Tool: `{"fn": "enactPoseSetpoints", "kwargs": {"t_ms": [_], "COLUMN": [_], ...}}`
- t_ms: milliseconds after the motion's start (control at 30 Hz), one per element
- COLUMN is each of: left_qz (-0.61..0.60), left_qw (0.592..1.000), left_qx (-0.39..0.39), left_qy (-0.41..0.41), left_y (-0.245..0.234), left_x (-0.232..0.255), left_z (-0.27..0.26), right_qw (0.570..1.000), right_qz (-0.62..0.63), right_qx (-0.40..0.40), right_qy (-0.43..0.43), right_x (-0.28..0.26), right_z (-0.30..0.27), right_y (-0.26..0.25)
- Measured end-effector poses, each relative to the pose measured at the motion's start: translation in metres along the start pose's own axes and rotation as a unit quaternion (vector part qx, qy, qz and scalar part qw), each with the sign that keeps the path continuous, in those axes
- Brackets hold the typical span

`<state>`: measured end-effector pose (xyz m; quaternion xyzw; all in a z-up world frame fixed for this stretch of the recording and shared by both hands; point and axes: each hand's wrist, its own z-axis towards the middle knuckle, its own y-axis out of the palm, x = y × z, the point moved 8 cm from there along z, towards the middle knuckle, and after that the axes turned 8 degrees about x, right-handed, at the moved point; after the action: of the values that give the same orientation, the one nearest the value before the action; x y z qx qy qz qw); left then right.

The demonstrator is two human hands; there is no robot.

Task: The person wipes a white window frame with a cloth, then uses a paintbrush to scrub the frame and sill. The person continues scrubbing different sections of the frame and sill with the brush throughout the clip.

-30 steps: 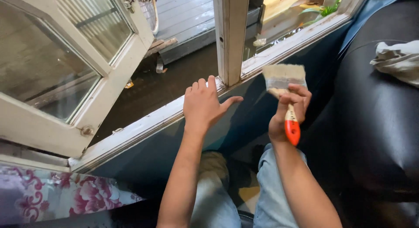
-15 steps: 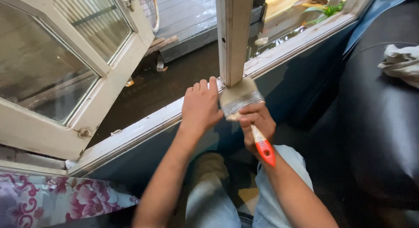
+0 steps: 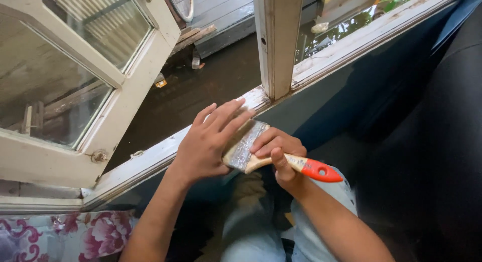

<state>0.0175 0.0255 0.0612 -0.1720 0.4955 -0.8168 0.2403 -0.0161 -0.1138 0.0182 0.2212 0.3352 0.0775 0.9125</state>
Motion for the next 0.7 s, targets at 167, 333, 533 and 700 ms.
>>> {"fn": "enactPoseSetpoints", "kwargs": {"t_ms": [167, 333, 533, 700], "left_qz": [-0.036, -0.037, 0.088, 0.117], "left_qw": [0.999, 0.999, 0.994, 0.987], "left_qx": [-0.007, 0.006, 0.055, 0.109], "left_qy": [0.013, -0.004, -0.022, -0.016], "left_y": [0.004, 0.017, 0.033, 0.051], "left_x": [0.005, 0.011, 0.024, 0.022], "left_z": [0.008, 0.022, 0.048, 0.054], "right_qw": [0.997, 0.997, 0.997, 0.994], "right_qz": [0.066, 0.057, -0.032, -0.087], "right_qx": [0.014, 0.036, 0.061, 0.057], "right_qy": [0.028, 0.023, 0.021, 0.023], "right_x": [0.006, -0.009, -0.020, -0.017], "right_z": [0.004, 0.011, 0.025, 0.025], "right_y": [-0.014, -0.028, -0.053, -0.075]}}
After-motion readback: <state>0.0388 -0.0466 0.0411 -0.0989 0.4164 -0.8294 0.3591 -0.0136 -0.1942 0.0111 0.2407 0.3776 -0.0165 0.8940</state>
